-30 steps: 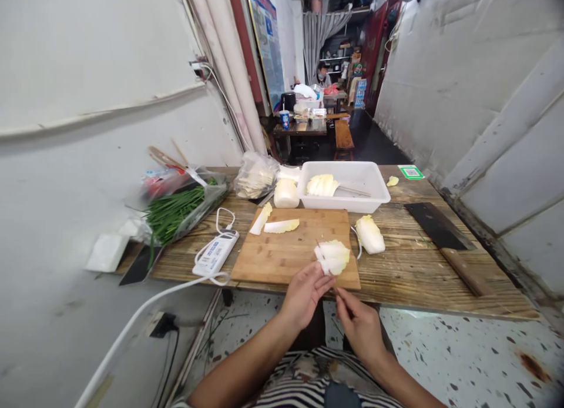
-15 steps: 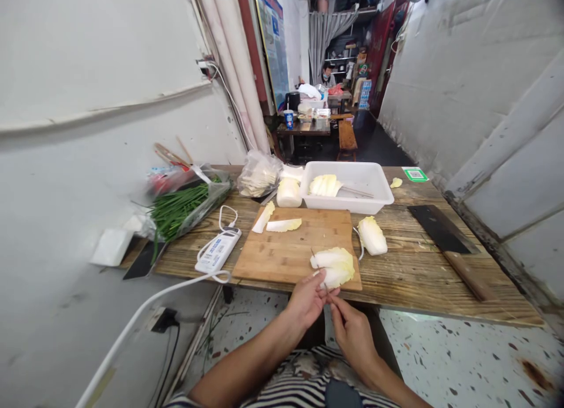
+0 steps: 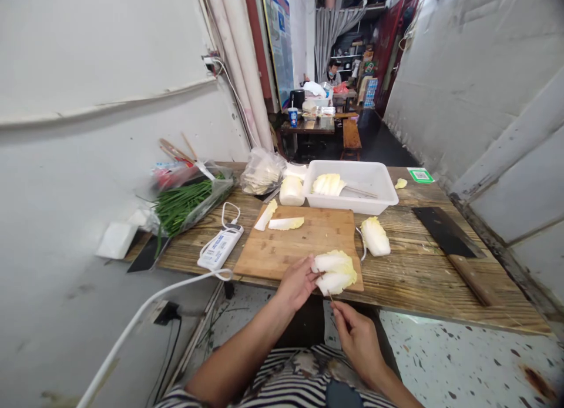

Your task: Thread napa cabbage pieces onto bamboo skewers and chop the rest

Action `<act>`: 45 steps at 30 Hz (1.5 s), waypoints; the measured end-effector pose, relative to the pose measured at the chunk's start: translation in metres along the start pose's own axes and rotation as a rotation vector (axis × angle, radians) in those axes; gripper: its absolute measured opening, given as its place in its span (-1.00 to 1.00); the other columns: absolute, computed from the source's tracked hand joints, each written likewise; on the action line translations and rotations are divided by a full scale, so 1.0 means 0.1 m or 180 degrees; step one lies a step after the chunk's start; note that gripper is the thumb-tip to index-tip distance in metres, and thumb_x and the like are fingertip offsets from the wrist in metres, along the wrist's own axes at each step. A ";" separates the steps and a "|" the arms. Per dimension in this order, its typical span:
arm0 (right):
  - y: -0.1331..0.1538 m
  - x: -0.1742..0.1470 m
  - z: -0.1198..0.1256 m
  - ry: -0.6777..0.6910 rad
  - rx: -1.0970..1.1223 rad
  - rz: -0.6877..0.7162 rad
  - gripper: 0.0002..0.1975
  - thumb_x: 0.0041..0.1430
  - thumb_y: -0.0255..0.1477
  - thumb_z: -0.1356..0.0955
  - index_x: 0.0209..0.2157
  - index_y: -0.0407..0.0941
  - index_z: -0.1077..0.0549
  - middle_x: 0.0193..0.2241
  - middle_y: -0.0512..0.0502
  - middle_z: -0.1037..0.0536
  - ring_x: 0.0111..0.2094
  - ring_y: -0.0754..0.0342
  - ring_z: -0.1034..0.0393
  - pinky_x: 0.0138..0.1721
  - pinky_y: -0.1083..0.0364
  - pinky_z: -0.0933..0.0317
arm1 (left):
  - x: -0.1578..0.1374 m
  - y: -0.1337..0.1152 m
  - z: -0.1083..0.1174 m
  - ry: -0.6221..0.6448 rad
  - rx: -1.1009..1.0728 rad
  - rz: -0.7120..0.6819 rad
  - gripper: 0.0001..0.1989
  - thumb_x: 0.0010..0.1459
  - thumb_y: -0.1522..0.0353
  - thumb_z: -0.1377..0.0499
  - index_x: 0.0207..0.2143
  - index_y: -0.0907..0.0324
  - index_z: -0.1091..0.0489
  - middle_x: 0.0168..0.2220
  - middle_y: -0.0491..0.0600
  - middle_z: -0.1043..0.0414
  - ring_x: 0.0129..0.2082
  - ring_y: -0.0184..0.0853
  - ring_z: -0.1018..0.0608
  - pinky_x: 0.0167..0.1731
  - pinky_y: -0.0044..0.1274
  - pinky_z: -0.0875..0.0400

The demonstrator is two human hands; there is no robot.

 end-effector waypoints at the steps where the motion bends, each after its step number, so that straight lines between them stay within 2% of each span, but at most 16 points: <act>1: 0.00 -0.01 -0.01 0.0017 0.0014 -0.0003 -0.75 0.23 -0.45 -0.19 -0.23 -0.19 -0.48 -0.33 -0.16 -0.60 -0.35 0.10 -0.52 -0.31 0.21 -0.35 | 0.03 0.00 -0.01 -0.0033 0.0020 0.0011 -0.87 0.17 0.41 -0.12 -0.27 0.33 -0.39 -0.31 0.13 -0.52 -0.40 -0.31 -0.58 -0.32 -0.47 -0.51; 5: -0.03 -0.03 0.00 0.0020 0.0012 -0.0038 -0.76 0.23 -0.44 -0.20 -0.22 -0.18 -0.47 -0.33 -0.14 -0.60 -0.34 0.08 -0.52 -0.31 0.19 -0.36 | 0.07 0.04 -0.06 -0.0125 0.0031 -0.0055 -0.90 0.15 0.49 -0.12 -0.28 0.33 -0.39 -0.33 0.10 -0.52 -0.47 -0.38 -0.56 -0.36 -0.51 -0.50; 12: -0.06 -0.05 0.02 -0.0076 -0.0039 -0.0033 -0.74 0.23 -0.44 -0.19 -0.23 -0.18 -0.48 -0.34 -0.14 -0.60 -0.35 0.07 -0.52 -0.31 0.17 -0.38 | 0.03 0.12 -0.10 -0.0166 0.0008 -0.0227 -0.89 0.14 0.50 -0.12 -0.27 0.32 -0.40 -0.31 0.09 -0.53 -0.42 -0.36 -0.57 -0.40 -0.56 -0.48; 19: -0.03 0.02 0.01 -0.0156 -0.0085 -0.0006 -0.72 0.23 -0.42 -0.18 -0.22 -0.18 -0.49 -0.33 -0.16 -0.61 -0.36 0.05 -0.53 -0.33 0.15 -0.40 | -0.02 0.17 -0.13 -0.0181 -0.0074 -0.0232 -0.83 0.12 0.45 -0.17 -0.21 0.32 -0.39 -0.24 0.12 -0.52 -0.34 -0.33 -0.57 -0.25 -0.46 -0.49; 25: -0.03 0.02 0.13 -0.0410 -0.0186 0.0219 -0.73 0.23 -0.45 -0.20 -0.18 -0.20 -0.49 -0.31 -0.19 -0.60 -0.34 0.03 -0.53 -0.31 0.12 -0.41 | -0.13 0.16 -0.15 0.0188 -0.0096 -0.0408 -0.66 0.13 0.29 -0.18 -0.05 0.23 -0.32 -0.10 0.14 -0.46 -0.12 -0.22 -0.53 -0.11 -0.36 -0.44; 27: -0.02 0.00 0.23 -0.0556 -0.0193 0.0362 -0.73 0.23 -0.46 -0.21 -0.14 -0.19 -0.47 -0.29 -0.19 -0.60 -0.32 0.02 -0.53 -0.28 0.11 -0.41 | -0.18 0.12 -0.12 0.0176 0.0145 -0.0675 -0.59 0.12 0.25 -0.18 0.01 0.18 -0.29 -0.05 0.13 -0.44 -0.03 -0.20 -0.48 -0.06 -0.36 -0.40; 30: 0.06 -0.03 0.43 -0.0658 -0.0168 0.0582 -0.72 0.21 -0.50 -0.24 -0.07 -0.18 -0.43 -0.24 -0.19 -0.59 -0.27 0.04 -0.52 -0.22 0.12 -0.39 | -0.30 -0.06 -0.09 0.0127 0.0887 -0.1253 -0.49 0.06 0.29 -0.24 0.07 0.13 -0.26 0.08 0.11 -0.34 0.12 -0.21 -0.35 0.07 -0.42 -0.28; 33: 0.18 -0.05 0.62 -0.0411 -0.0015 0.0655 -0.70 0.22 -0.54 -0.23 -0.01 -0.13 -0.37 -0.31 -0.10 -0.59 -0.44 0.14 -0.49 -0.36 0.20 -0.37 | -0.47 -0.34 -0.20 0.0324 0.1846 -0.1840 -0.23 -0.13 0.42 -0.36 0.15 0.02 -0.18 0.23 0.01 -0.12 0.23 -0.24 -0.19 0.20 -0.48 -0.05; 35: 0.24 -0.04 0.71 -0.0083 0.0215 0.0635 -0.69 0.24 -0.55 -0.21 0.00 -0.09 -0.35 -0.44 0.00 -0.56 -0.58 0.20 -0.39 -0.49 0.24 -0.31 | -0.56 -0.48 -0.30 0.0530 0.2489 -0.2042 -0.11 -0.27 0.45 -0.42 0.15 0.00 -0.19 0.24 -0.04 -0.11 0.23 -0.21 -0.17 0.23 -0.49 0.02; 37: 0.27 -0.02 0.76 0.0179 0.0406 0.0572 -0.70 0.25 -0.54 -0.19 -0.02 -0.07 -0.35 -0.56 0.07 -0.49 -0.63 0.21 -0.33 -0.52 0.24 -0.26 | -0.59 -0.51 -0.38 0.0725 0.2913 -0.1923 -0.18 -0.33 0.44 -0.44 0.08 0.05 -0.31 0.12 -0.01 -0.30 0.13 -0.17 -0.32 0.16 -0.48 -0.12; 40: 0.19 0.00 0.77 0.0349 0.0447 0.0296 -0.75 0.26 -0.46 -0.21 -0.10 -0.07 -0.43 -0.58 0.05 -0.45 -0.59 0.18 -0.33 -0.49 0.22 -0.25 | -0.58 -0.44 -0.40 0.0735 0.3136 -0.1511 -0.53 -0.19 0.36 -0.38 -0.13 0.17 -0.49 -0.17 0.00 -0.52 -0.17 -0.20 -0.52 -0.10 -0.49 -0.37; 42: 0.07 0.00 0.72 0.0479 0.0531 -0.0068 -0.75 0.22 -0.38 -0.25 -0.09 -0.07 -0.44 -0.52 0.00 -0.47 -0.54 0.15 -0.35 -0.46 0.19 -0.27 | -0.58 -0.36 -0.39 0.0640 0.3183 -0.1388 -0.68 -0.13 0.34 -0.34 -0.24 0.19 -0.53 -0.29 -0.02 -0.54 -0.29 -0.24 -0.53 -0.22 -0.52 -0.40; 45: -0.08 -0.06 0.56 0.0735 0.1082 -0.0623 -0.55 0.14 -0.30 -0.33 0.08 -0.05 -0.32 -0.43 -0.02 -0.47 -0.43 0.10 -0.38 -0.38 0.16 -0.32 | -0.60 -0.22 -0.43 0.0816 0.3228 -0.1461 -0.78 -0.07 0.35 -0.29 -0.29 0.18 -0.54 -0.34 -0.06 -0.54 -0.34 -0.30 -0.51 -0.29 -0.58 -0.36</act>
Point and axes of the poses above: each hand's wrist, its own x-axis towards the middle knuckle, its own z-axis out of the back of the hand, y = z × x, the point moved 7 cm from there along x, towards the middle knuckle
